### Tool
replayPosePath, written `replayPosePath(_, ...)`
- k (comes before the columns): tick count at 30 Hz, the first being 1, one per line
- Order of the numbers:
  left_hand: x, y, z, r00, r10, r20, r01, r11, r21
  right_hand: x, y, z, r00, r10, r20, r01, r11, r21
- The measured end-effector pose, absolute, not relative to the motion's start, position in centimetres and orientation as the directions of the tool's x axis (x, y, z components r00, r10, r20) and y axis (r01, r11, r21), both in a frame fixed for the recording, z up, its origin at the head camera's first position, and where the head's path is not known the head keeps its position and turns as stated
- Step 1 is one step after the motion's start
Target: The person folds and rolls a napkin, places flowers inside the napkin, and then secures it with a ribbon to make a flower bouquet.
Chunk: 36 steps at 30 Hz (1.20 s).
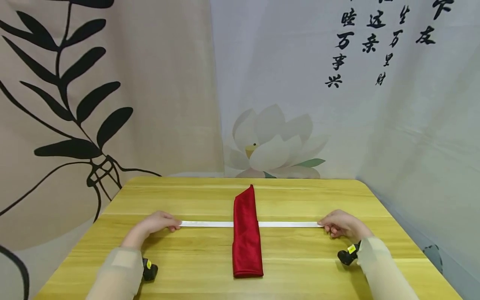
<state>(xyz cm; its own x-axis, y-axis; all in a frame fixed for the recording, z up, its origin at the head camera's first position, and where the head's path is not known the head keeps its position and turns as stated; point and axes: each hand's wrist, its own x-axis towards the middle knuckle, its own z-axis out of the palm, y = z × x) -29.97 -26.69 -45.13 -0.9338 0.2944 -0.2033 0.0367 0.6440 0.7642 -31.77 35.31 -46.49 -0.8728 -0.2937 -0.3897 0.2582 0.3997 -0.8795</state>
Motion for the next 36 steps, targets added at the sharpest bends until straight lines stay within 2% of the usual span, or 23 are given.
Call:
replayPosePath(13,-30.1,-27.2,-45.9,-0.908,0.364,-0.21,0.064,0.613,0.787,-32.0,36.2,-47.2,-0.864,-0.333,-0.378,0.266,0.336,-0.904)
replayPosePath(21,-30.0,-27.0,-45.2,-0.908,0.365,-0.208,0.07,0.62,0.782,-31.6,36.3,-46.8,-0.845,-0.379,-0.376,0.276,0.294,-0.915)
replayPosePath(25,-30.0,-27.4,-44.4,-0.89,0.417,-0.187,0.096,0.571,0.815,-31.4,36.2,-46.0,-0.842,-0.39,-0.373,0.267,0.299,-0.916)
replayPosePath(30,-29.9,-27.5,-43.0,-0.845,0.511,-0.157,0.152,0.511,0.846,-31.4,35.9,-44.5,-0.854,-0.408,-0.322,0.201,0.312,-0.929)
replayPosePath(36,-29.6,-26.6,-40.7,-0.838,0.518,-0.169,0.15,0.517,0.843,-32.0,33.9,-41.4,-0.836,-0.489,-0.25,0.071,0.356,-0.932)
